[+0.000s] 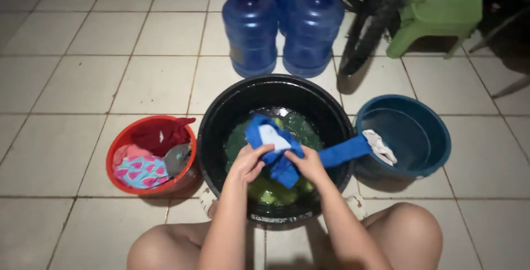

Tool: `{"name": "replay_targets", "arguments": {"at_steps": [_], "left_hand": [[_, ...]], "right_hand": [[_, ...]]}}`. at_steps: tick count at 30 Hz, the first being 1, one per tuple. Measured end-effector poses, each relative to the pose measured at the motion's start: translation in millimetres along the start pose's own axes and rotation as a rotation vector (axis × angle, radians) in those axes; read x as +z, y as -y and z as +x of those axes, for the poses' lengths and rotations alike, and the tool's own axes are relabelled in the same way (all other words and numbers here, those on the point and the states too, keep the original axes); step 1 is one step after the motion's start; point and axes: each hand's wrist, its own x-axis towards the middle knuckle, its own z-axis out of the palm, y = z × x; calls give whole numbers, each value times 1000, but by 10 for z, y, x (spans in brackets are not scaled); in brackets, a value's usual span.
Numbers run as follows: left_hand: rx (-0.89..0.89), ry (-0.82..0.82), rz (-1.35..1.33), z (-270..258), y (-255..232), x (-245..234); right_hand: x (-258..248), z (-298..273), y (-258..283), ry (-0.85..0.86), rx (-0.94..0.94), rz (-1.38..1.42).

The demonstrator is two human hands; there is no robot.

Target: The person sits on the floor and hand-washes multiple pieces of clothing in a black basin filled with water. They repeatedly submerge, scrub, and wring out each item before placing it into a red bucket. The process continues with various garments including patterned and solid-colored fabrics.

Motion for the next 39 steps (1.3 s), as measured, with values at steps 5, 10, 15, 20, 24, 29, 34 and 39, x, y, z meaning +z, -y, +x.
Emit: {"name": "replay_targets", "arguments": {"at_steps": [5,10,15,20,24,29,34,39], "left_hand": [[-32,-356,146,-155,-138,-160],[80,-465,-130,-330,-428,108],[74,-219,101,-204,-235,-22],[77,-107,355,-119,-33,12],[207,-318,484,-154,-92,18],[202,-391,848,-197,-128,54],[509,-315,1130,-284,287,73],[380,-135,1167,-180,712,127]], "right_hand": [[-6,-34,591,48,302,594],[-54,63,1037,137,221,773],[-364,289,398,285,413,-696],[-45,-80,384,268,84,-157],[-146,-107,596,159,188,371],[-237,-56,1004,-21,215,418],[-289,-72,1268,99,123,592],[-288,-296,2074,308,52,891]]}}
